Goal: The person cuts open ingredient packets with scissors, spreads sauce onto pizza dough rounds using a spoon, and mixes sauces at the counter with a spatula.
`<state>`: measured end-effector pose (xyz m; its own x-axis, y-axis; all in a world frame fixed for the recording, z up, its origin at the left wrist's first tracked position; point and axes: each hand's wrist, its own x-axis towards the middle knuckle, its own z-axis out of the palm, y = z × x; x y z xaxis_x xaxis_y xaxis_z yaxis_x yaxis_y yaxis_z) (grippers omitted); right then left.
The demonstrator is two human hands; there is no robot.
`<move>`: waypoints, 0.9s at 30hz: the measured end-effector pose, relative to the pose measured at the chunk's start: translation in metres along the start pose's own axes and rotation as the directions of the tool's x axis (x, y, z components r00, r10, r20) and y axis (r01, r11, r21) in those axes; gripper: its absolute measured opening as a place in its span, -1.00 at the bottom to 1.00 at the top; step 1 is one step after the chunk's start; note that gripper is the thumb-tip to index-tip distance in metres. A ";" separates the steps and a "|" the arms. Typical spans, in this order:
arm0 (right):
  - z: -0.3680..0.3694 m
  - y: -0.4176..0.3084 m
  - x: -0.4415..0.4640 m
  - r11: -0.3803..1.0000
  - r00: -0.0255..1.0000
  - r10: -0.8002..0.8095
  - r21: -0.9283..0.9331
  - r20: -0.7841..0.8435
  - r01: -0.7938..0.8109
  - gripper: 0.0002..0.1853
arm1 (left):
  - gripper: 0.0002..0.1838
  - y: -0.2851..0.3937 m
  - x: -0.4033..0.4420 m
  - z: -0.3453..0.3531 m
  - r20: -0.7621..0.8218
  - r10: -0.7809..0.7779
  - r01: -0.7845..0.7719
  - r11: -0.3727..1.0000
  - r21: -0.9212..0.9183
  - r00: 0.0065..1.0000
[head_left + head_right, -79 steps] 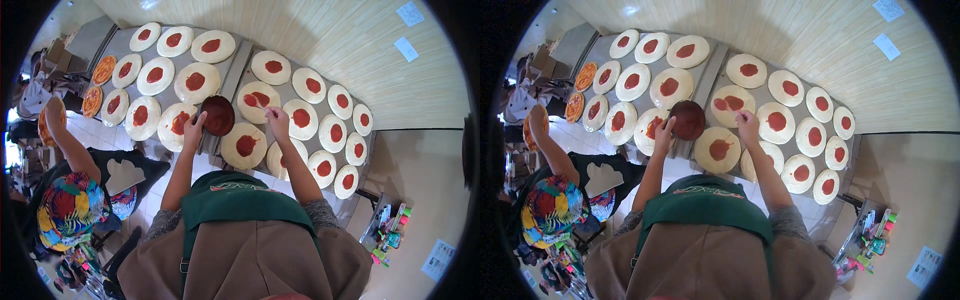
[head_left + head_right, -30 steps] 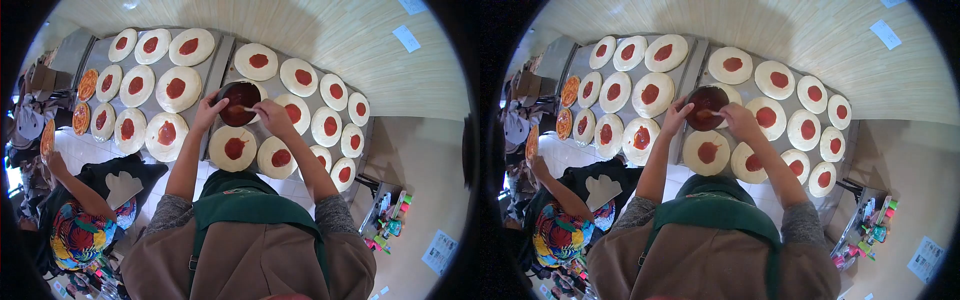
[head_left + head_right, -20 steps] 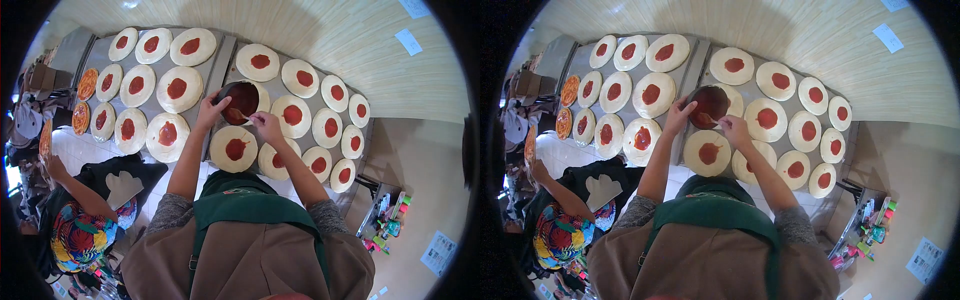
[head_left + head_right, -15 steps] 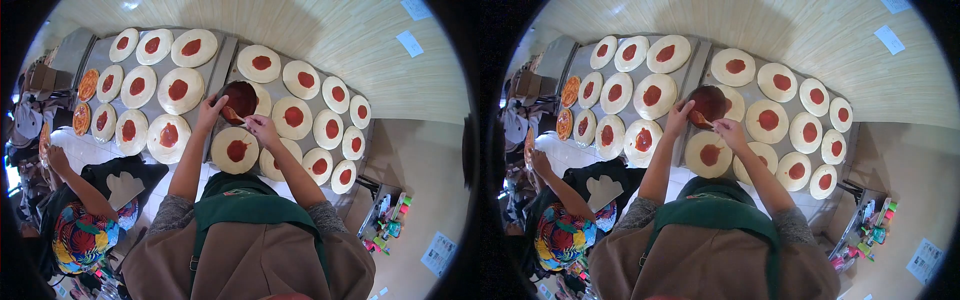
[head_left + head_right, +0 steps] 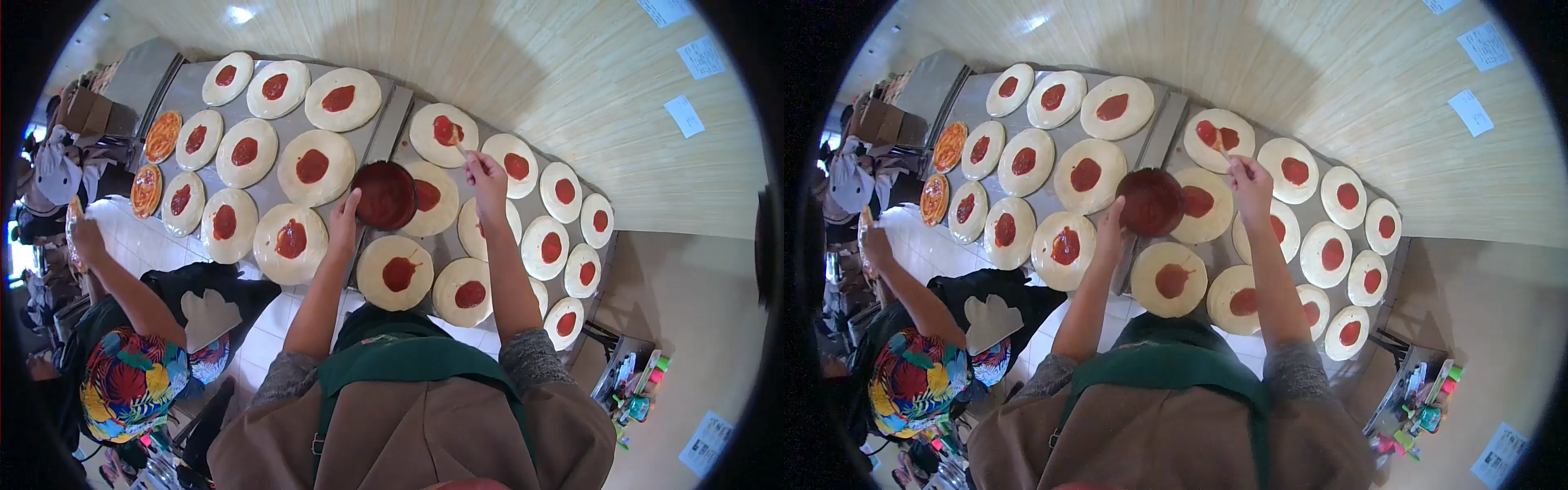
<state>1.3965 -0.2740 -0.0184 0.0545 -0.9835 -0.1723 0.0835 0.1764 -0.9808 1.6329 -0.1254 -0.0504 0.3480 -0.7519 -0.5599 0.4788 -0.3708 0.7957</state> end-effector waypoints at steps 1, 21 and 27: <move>-0.003 0.005 0.015 0.983 0.990 -0.126 -0.144 -0.063 0.116 -0.80 | -0.43 0.001 -0.009 0.001 -0.004 0.001 -0.002 1.000 -0.029 1.000; -0.021 0.094 0.094 0.494 0.892 -0.452 -0.835 -0.010 0.242 -0.89 | -0.51 -0.028 -0.050 -0.044 0.099 -0.062 0.072 0.992 -0.099 0.993; -0.031 0.004 -0.029 0.975 0.993 0.054 -0.219 0.104 -0.030 -0.84 | -0.48 -0.042 -0.044 -0.037 0.137 0.032 -0.019 0.996 -0.088 0.990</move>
<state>1.3648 -0.2464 -0.0206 0.1622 -0.9631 -0.2148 -0.1381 0.1933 -0.9714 1.6277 -0.0564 -0.0673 0.2490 -0.8310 -0.4975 0.5413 -0.3065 0.7829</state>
